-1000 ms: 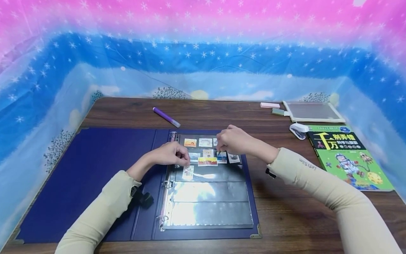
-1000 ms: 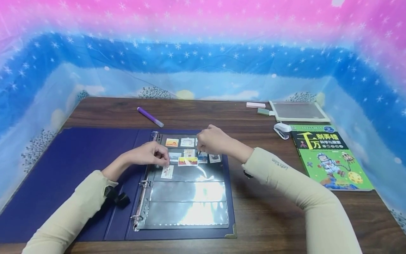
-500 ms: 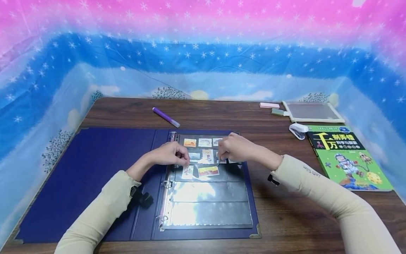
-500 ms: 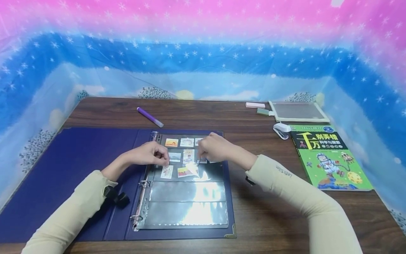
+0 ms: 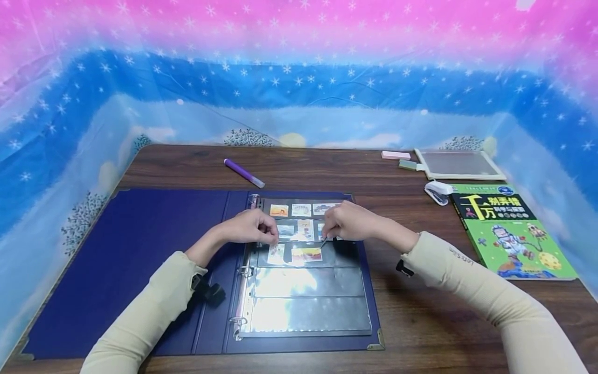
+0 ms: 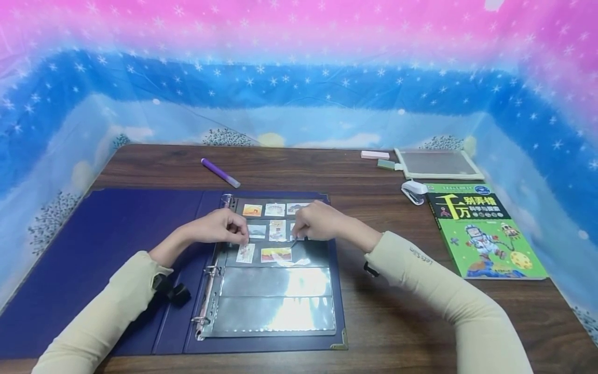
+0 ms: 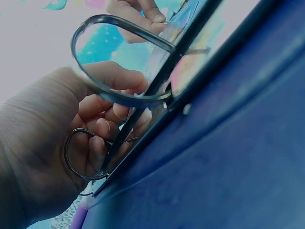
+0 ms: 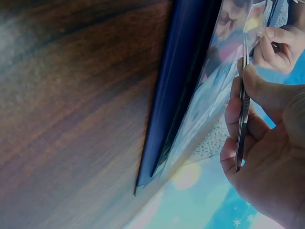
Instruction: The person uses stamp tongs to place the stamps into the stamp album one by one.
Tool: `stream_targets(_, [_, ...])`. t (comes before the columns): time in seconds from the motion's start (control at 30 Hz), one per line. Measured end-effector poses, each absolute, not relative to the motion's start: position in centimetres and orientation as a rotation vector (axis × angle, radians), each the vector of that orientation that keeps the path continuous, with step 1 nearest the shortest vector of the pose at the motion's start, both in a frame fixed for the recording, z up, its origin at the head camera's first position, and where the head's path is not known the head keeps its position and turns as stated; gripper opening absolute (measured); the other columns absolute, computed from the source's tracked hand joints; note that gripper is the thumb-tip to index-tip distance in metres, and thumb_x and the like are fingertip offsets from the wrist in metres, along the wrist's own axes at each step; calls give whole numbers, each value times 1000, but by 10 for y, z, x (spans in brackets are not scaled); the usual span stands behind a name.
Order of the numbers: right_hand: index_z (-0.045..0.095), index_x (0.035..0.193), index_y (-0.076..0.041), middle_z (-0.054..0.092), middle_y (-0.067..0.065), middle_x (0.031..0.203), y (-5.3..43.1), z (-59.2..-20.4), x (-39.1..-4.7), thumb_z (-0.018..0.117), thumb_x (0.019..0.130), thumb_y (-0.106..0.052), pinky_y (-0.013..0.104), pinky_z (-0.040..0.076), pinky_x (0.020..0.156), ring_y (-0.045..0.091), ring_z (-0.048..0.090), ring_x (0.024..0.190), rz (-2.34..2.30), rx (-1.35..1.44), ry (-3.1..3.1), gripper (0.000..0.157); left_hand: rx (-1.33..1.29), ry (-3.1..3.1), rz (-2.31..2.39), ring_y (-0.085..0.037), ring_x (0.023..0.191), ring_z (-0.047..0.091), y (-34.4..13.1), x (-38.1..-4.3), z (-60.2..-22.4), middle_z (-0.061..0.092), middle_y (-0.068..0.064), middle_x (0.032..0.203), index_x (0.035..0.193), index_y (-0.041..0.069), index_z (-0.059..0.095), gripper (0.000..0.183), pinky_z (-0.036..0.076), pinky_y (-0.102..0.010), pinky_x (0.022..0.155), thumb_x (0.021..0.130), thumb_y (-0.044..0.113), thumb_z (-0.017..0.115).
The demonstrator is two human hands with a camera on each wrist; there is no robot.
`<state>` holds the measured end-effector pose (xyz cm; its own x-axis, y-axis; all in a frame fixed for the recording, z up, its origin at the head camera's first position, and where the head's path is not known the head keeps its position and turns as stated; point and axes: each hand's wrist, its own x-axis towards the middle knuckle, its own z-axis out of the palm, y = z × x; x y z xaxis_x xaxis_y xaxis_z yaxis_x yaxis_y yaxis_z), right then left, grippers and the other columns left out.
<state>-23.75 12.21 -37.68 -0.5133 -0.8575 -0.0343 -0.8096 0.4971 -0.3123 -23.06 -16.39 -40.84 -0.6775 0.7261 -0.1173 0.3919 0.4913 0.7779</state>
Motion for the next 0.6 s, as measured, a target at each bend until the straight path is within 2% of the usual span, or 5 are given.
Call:
stream_targets(0.2, [75, 87, -13, 66, -3, 79, 129, -375, -239, 65, 86, -11, 17, 39, 60, 1, 46, 64, -493, -1343, 2488, 11, 922, 2287, 1069, -3, 55, 42, -162, -231, -407, 61, 5, 68, 79, 15, 71, 7, 35, -18, 55, 84, 16, 66])
stream_targets(0.47, [72, 102, -10, 67, 4, 96, 160, -378, -257, 62, 88, -13, 24, 44, 64, 11, 57, 74, -717, -1052, 2628, 17, 991, 2243, 1133, -2, 54, 41, -162, -234, -412, 58, 9, 65, 79, 12, 71, 6, 35, -19, 53, 83, 15, 67])
stream_targets(0.6, [71, 105, -9, 68, 10, 99, 184, -383, -277, 62, 89, -17, 27, 42, 65, 15, 55, 77, -816, -752, 2825, 20, 950, 2243, 1129, -3, 55, 41, -161, -234, -411, 60, 5, 67, 79, 11, 71, 6, 36, -19, 54, 82, 16, 69])
